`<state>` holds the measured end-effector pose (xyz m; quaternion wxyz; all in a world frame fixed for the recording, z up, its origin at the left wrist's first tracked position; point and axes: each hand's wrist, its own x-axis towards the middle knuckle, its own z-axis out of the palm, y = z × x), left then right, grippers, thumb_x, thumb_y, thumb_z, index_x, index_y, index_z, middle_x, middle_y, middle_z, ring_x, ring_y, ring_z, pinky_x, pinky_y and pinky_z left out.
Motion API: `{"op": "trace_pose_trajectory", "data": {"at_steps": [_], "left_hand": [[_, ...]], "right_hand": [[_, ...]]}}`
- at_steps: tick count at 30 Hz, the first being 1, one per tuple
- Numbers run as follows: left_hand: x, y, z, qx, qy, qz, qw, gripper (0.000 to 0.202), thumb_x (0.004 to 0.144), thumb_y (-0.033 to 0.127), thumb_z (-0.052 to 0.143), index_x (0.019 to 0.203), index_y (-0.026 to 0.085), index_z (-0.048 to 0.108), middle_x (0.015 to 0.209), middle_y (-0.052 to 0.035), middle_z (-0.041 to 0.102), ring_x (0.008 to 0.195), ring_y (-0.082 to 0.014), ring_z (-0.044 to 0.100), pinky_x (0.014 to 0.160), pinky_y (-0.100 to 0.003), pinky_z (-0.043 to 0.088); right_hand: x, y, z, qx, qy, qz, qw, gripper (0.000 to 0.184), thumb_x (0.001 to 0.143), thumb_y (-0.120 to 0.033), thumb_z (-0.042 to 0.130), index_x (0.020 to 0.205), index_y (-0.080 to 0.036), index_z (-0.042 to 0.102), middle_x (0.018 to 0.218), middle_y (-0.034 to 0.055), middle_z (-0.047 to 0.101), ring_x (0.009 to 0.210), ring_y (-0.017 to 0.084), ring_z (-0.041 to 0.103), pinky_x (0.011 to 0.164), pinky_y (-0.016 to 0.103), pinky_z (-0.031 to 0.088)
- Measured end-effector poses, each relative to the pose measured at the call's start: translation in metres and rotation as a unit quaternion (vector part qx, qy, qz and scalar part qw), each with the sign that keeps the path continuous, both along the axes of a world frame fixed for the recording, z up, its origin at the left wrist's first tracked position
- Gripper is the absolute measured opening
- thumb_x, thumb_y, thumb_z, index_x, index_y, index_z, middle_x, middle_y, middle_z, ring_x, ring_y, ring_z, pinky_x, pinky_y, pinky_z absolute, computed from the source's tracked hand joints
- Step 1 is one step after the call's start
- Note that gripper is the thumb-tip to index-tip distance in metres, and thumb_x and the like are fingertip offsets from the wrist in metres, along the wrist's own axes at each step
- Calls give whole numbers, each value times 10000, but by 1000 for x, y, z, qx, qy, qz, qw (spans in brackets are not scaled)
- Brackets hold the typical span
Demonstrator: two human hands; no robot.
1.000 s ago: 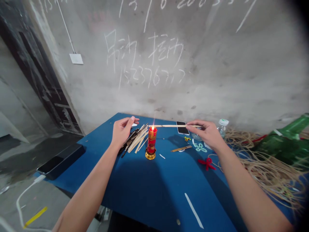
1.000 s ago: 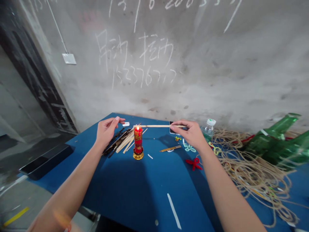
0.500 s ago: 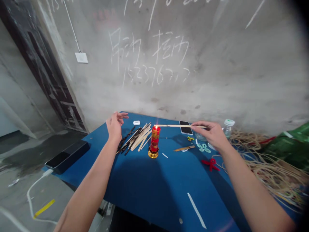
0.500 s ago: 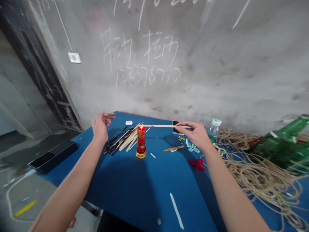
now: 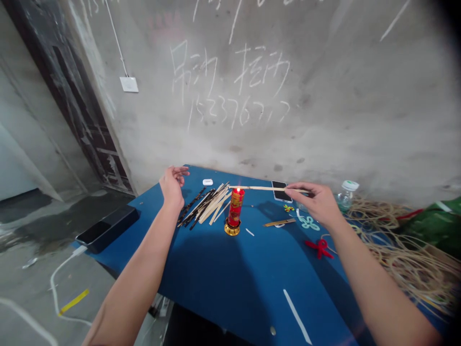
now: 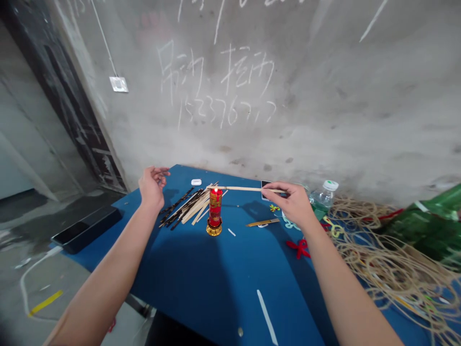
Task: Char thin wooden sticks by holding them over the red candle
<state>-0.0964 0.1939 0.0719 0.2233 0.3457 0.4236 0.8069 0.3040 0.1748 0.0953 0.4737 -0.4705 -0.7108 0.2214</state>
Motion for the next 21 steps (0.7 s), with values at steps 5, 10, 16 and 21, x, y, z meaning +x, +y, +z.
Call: {"op": "trace_pose_trajectory", "data": {"at_steps": [5,10,16,21], "left_hand": [[0,0,0,2,3,-5,1000,390,844,446,471,688,171,699,692,-87,713,476,-112,476,449,-264,274],[1,-1,1,14,-19,-15,1000,374,844,410,504,682,150,719,672,-85,696,472,-98,450,449,-247,266],[1,0,0,19,-27,-13,999,388,838,414,502,677,134,718,650,-89,689,465,-98,444,445,-245,262],[0,2,-2,17,-24,-12,1000,391,845,414,497,674,141,718,664,-93,695,469,-101,455,446,-245,267]], "right_hand": [[-4,-2,0,1,3,-3,1000,406,746,-582,812,897,-205,815,805,73,770,678,226,694,574,312,545],[-6,-4,2,5,-3,-2,1000,390,760,-578,804,874,-205,815,818,76,775,706,232,704,597,310,550],[6,5,-5,-5,11,7,1000,353,775,-538,813,905,-210,811,853,67,788,781,240,722,667,303,558],[14,11,-7,6,7,8,1000,371,768,-545,817,925,-209,815,872,74,790,775,234,707,672,310,535]]}}
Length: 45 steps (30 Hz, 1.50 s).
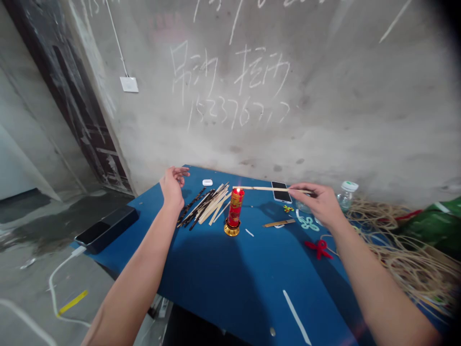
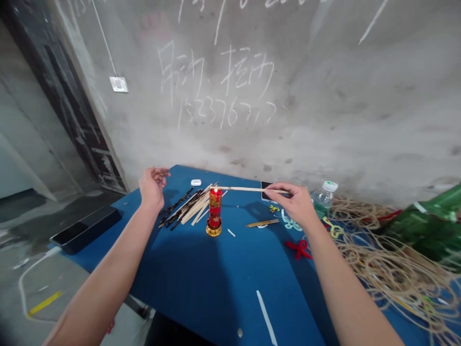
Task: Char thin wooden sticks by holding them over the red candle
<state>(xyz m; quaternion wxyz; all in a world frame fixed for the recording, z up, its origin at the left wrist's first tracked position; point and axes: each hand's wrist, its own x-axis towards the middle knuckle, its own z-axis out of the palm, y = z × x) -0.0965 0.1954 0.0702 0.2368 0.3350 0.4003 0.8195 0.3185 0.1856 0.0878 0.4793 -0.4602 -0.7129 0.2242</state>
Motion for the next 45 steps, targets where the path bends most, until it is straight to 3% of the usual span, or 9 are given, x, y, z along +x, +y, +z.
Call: {"op": "trace_pose_trajectory", "data": {"at_steps": [12,19,29,45], "left_hand": [[0,0,0,-4,4,-1,1000,389,846,412,495,686,143,726,654,-84,689,462,-101,441,444,-250,261],[1,-2,1,1,0,-7,1000,383,856,394,498,674,144,723,644,-85,678,466,-99,444,443,-244,266],[1,-1,0,5,-6,-11,1000,388,866,383,508,660,140,729,637,-84,670,467,-94,444,432,-228,265],[1,-1,0,-1,6,-7,1000,371,843,413,503,667,154,703,653,-83,680,467,-100,449,449,-246,270]], "right_hand": [[5,1,-1,8,2,-7,1000,390,757,-555,818,912,-197,815,848,80,783,740,224,680,632,304,506],[-8,-7,5,-7,-3,7,1000,378,761,-559,810,901,-208,813,879,87,790,774,246,717,654,316,548],[-25,-14,7,1,-10,16,1000,388,759,-563,797,877,-194,809,786,63,765,665,184,631,603,291,487],[-24,-20,14,5,-78,-12,997,489,830,-648,686,845,-183,839,659,61,716,510,147,506,466,282,353]]}}
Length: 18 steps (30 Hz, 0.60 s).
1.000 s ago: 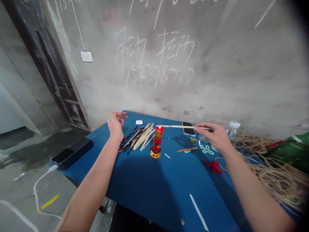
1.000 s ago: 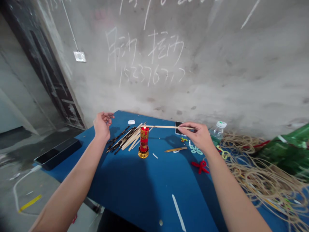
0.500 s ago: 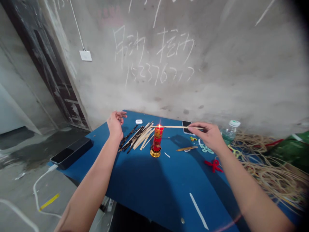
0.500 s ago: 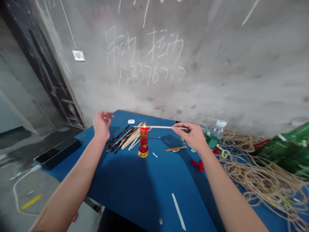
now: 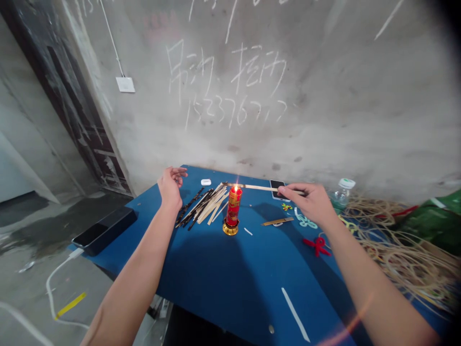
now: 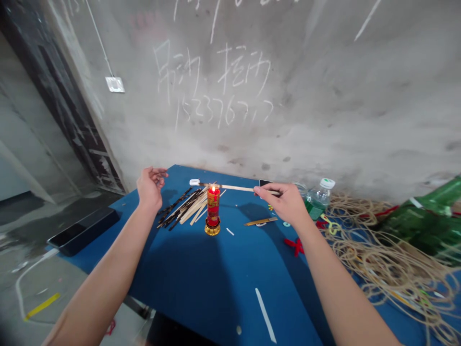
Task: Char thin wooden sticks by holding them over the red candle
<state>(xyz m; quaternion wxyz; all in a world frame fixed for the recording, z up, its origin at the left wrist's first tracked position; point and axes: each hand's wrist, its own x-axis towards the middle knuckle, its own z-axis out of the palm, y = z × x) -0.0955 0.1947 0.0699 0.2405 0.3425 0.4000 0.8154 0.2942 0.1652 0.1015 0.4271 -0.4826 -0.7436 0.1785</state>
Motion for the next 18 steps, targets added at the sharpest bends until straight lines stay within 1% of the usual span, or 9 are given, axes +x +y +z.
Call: {"op": "trace_pose_trajectory", "data": {"at_steps": [2,4,9,11,13,14,16,18], "left_hand": [[0,0,0,-5,3,0,1000,370,839,419,499,668,157,697,649,-80,676,465,-101,446,450,-245,270],[1,0,1,-8,1,0,1000,373,835,416,498,670,153,703,647,-80,672,468,-101,445,451,-243,268],[2,1,2,-3,-6,-3,1000,381,844,397,506,664,141,723,646,-84,673,478,-101,446,454,-243,261],[4,-1,3,3,9,-10,1000,392,859,415,522,661,146,727,638,-84,673,486,-105,453,457,-247,262],[9,-7,5,12,57,-37,998,390,864,449,576,686,148,748,639,-84,676,500,-110,462,471,-253,281],[13,-11,6,17,96,-59,993,376,856,465,621,714,149,767,652,-84,683,512,-114,467,487,-258,301],[21,-21,9,15,171,-108,979,312,789,470,742,787,164,798,726,-92,717,573,-140,530,532,-276,359],[30,-31,12,8,233,-160,959,295,722,441,827,858,180,827,790,-103,739,670,-190,603,589,-302,408]], "right_hand": [[0,0,0,0,-5,5,1000,500,830,-654,681,836,-179,837,644,61,702,512,149,507,465,278,351],[1,1,-1,-2,-10,4,1000,510,827,-664,679,820,-178,834,619,49,677,491,134,477,461,275,337],[0,0,-1,-21,-23,0,1000,520,822,-690,667,787,-195,824,513,2,550,428,99,334,442,281,257],[-1,-1,0,-28,-24,0,999,523,823,-693,664,786,-196,820,486,-11,498,425,93,282,442,282,226],[-2,-1,0,-30,-23,0,999,521,824,-689,669,784,-191,816,498,-9,500,436,90,267,447,280,220],[-2,-1,-1,-29,-22,1,999,519,825,-685,671,784,-188,814,513,-3,517,445,91,273,450,279,226],[-3,-1,-1,-25,-19,7,999,519,828,-679,672,782,-182,812,551,11,562,461,95,297,456,277,242],[-4,-1,-1,-21,-20,13,1000,524,834,-679,664,780,-178,810,557,17,573,468,99,310,457,276,248]]}}
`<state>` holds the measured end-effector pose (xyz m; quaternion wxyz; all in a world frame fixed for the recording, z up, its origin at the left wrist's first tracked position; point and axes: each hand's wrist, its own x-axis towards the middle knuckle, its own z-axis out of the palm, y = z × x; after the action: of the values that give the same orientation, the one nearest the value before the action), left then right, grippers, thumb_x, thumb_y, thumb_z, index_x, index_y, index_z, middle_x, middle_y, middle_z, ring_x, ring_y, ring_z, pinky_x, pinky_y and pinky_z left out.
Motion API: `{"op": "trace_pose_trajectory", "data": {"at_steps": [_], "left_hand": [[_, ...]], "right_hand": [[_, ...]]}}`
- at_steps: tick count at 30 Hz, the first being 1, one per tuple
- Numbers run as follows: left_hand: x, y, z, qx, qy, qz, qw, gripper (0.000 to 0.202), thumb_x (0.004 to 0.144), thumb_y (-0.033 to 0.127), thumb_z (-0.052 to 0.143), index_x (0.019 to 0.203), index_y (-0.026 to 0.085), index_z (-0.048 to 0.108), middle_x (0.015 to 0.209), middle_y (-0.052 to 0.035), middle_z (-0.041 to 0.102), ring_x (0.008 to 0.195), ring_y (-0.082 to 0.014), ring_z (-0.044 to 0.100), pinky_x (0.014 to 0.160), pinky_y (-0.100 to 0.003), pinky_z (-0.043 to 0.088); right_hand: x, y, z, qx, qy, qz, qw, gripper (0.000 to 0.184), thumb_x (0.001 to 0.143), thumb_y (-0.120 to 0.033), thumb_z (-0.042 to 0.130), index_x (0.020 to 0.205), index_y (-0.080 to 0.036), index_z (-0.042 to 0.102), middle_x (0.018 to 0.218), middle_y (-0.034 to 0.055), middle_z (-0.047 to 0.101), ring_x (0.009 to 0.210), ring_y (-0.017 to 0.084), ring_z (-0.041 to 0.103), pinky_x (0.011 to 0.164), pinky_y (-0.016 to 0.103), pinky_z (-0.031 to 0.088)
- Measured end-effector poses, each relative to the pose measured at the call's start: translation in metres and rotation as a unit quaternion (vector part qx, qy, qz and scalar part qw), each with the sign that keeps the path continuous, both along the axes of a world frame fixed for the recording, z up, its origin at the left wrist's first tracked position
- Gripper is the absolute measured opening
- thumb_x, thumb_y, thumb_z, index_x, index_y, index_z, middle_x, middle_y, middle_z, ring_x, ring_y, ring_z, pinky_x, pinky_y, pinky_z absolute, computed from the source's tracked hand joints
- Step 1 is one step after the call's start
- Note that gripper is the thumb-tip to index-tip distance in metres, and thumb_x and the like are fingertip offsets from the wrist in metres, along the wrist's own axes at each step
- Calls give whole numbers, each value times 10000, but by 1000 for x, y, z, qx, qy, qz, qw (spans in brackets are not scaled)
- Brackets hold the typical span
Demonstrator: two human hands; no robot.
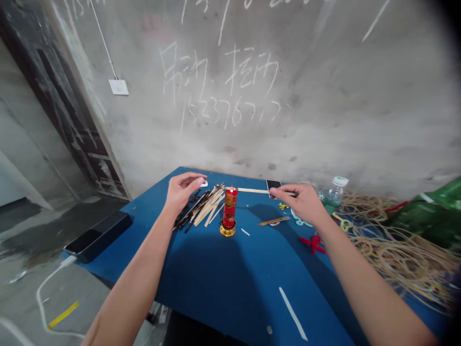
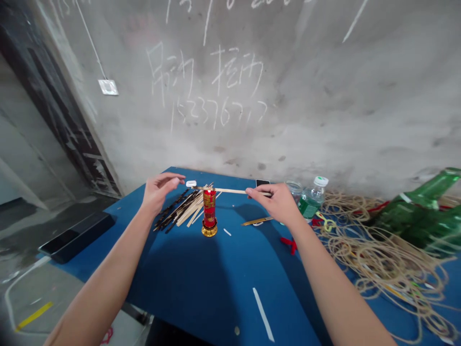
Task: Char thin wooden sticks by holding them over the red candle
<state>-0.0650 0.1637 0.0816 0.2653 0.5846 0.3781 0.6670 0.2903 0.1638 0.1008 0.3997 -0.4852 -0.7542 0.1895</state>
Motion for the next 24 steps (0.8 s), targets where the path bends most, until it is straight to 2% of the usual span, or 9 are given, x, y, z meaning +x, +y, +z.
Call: {"op": "trace_pose_trajectory", "data": {"at_steps": [2,5,9,14,18,24], "left_hand": [[8,-6,1,0,72,-35,997,277,697,382,861,916,214,842,826,-98,742,664,-189,580,599,-317,402],[16,-9,0,6,119,-38,992,248,671,300,885,914,267,851,826,-85,730,619,-168,498,598,-328,378],[22,-7,-1,-3,99,-25,995,193,638,253,900,821,288,849,809,-82,726,609,-170,474,594,-338,371],[21,-7,-2,0,91,-11,996,125,691,283,871,813,265,850,749,-78,715,592,-162,507,569,-328,374],[17,-3,-7,10,75,-13,997,134,754,328,832,862,251,848,782,-84,748,626,-180,597,584,-329,446],[6,7,-13,4,44,-17,999,166,731,349,848,850,234,841,804,-101,763,680,-206,674,616,-332,508]], "right_hand": [[-1,0,0,0,-2,3,1000,524,839,-678,659,773,-179,807,548,15,568,466,99,308,456,274,244],[-2,-1,1,-2,-4,2,1000,518,840,-679,657,763,-188,805,561,15,580,464,95,304,456,273,243],[-5,-3,3,-5,3,8,1000,510,841,-674,659,745,-193,799,551,8,560,461,93,304,461,275,246],[-10,-7,6,-25,16,5,1000,500,835,-671,670,744,-197,800,498,-14,486,458,96,276,467,280,222],[-8,-7,7,-20,10,9,1000,480,839,-659,675,819,-203,825,586,13,599,485,106,315,482,283,250],[-5,-4,6,-3,1,1,1000,472,828,-652,688,847,-205,838,619,32,662,499,123,377,498,294,283]]}}
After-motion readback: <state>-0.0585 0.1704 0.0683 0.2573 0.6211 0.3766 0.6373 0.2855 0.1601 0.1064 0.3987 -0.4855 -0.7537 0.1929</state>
